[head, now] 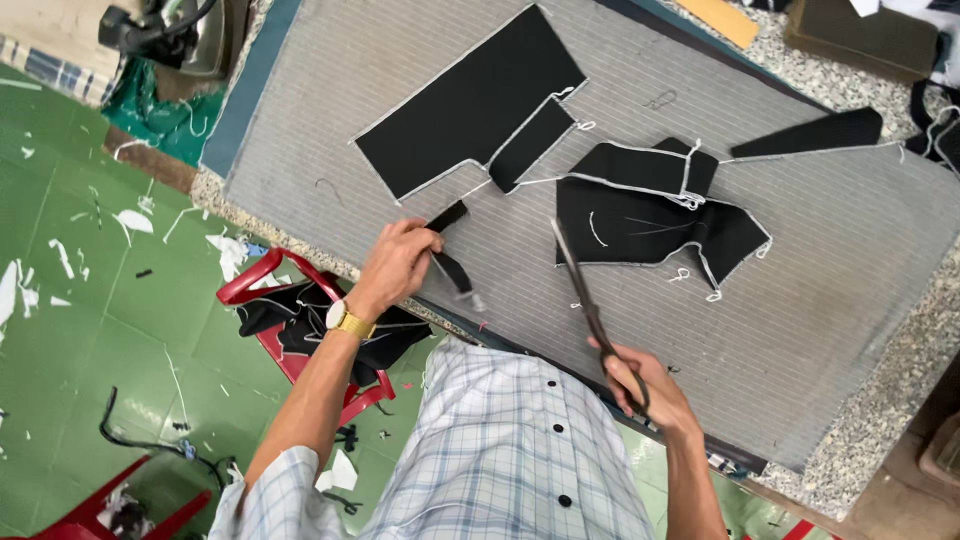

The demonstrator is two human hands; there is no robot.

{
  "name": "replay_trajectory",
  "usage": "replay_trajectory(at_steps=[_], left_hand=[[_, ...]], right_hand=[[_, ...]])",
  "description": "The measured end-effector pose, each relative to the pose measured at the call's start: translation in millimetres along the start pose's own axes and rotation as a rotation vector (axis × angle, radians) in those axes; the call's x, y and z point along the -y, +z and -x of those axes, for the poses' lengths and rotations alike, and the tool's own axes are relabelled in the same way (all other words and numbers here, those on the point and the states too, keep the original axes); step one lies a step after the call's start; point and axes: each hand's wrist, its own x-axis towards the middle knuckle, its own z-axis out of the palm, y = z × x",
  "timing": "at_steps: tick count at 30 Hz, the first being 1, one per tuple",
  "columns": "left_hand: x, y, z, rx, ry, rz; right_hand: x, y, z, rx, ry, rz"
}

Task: The person uses large shears to cut a piece of black fabric on a gray cutting mat. They trim the edges of the fabric and cut it into several smaller pieces, moving the cut pieces aside. Finally, they place a white paper pattern on the mat.

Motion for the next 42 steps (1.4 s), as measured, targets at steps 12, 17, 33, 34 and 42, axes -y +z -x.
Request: replay_trajectory(at_steps=[12,17,33,34,42], left_hand=[[19.5,11.0,11.3,-0.024,0.042,0.019],[21.1,15.6,10.8,-0.027,0.052,0.046],[54.1,5.8,36.5,0.023,-0.478,0.788],[56.6,8.3,37.3,0.019,-0.481,0.790],[59.3,11.2,36.6,0.042,-0.451,0.760]], right_hand=[[55.1,34.7,-72.7,0.133,0.073,0.183],[65.1,39.1,-79.4,0.108,0.048,0.181],[79.5,39.4,-83.5,0.295,0.267,0.332],[85.0,41.4,-86.0,0.297,0.269,0.336],[119.7,58.9,-98.6,0.348,0.268,0.436]])
